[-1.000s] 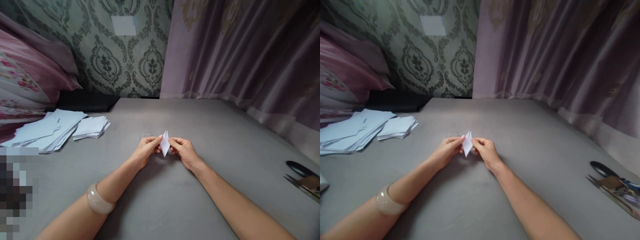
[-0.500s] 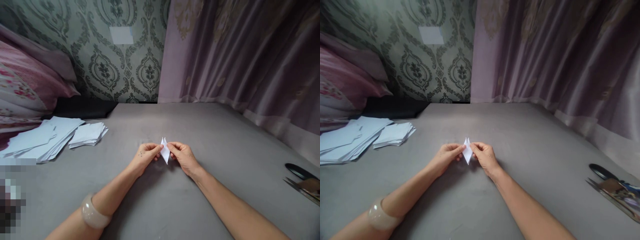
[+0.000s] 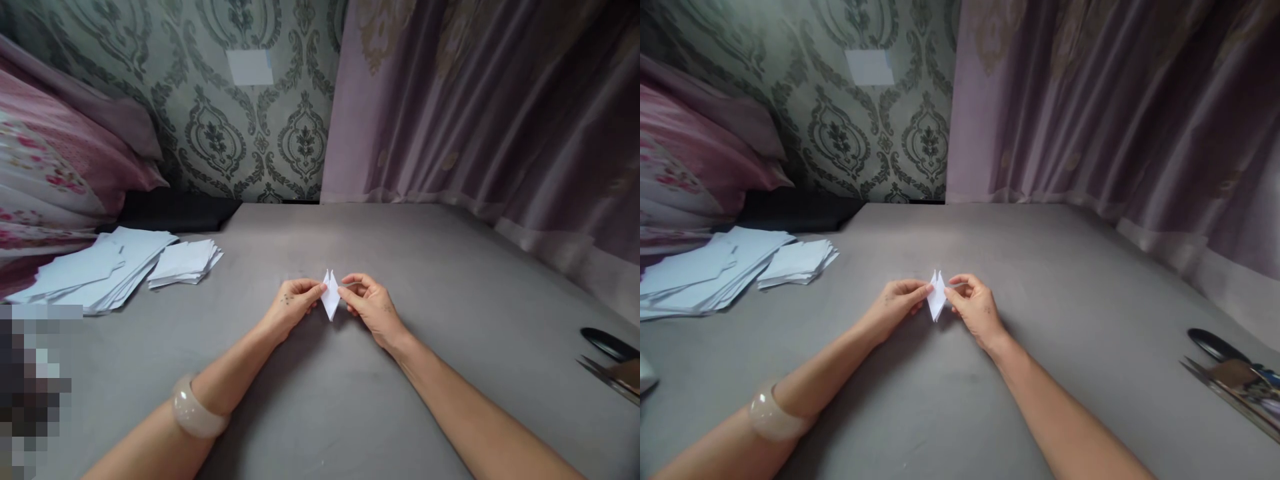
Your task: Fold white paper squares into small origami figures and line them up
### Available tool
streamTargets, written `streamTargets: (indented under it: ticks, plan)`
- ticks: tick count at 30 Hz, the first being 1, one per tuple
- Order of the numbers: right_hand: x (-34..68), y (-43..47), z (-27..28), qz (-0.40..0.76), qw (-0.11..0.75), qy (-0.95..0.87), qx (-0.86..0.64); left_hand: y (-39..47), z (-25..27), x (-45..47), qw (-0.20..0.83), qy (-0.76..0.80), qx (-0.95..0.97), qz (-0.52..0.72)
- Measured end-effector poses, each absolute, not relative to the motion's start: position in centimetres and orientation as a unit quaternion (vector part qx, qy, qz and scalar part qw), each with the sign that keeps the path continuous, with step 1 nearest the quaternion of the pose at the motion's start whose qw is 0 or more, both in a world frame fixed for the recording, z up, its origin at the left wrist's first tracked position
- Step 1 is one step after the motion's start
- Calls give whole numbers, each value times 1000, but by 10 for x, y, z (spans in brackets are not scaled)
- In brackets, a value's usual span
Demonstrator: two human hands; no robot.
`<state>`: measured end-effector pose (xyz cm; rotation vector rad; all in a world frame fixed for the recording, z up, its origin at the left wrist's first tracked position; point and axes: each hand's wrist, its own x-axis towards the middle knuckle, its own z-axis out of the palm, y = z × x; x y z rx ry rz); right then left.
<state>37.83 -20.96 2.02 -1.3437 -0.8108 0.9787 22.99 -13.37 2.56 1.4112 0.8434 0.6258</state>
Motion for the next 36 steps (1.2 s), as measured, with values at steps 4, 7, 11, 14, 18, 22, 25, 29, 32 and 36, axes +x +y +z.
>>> streamTargets:
  ticks: [4,7,11,14,18,22,25,29,32,36]
  plan:
    - [381,-209,10,361,560,-422,-615,-131,18,230,616,347,649,283]
    - [380,-210,7,297,491,-479,-665,-131,13,230,533,343,721,280]
    - [376,-215,12,202,405,-551,-701,-134,13,229,384,351,818,245]
    - [374,-219,15,135,371,-612,-686,-136,13,228,318,323,861,231]
    - [375,-223,16,108,322,-651,-679,-133,12,224,293,276,888,222]
    - [379,-225,16,119,291,-661,-682,-125,21,218,321,266,893,167]
    - [380,-227,19,130,275,-663,-684,-120,28,216,344,272,887,145]
    - [381,-228,23,139,270,-659,-688,-116,27,215,357,268,882,151]
    - [381,-227,23,137,285,-657,-684,-114,21,215,365,261,878,165]
    - [384,-222,19,139,308,-645,-685,-114,18,216,359,272,873,185]
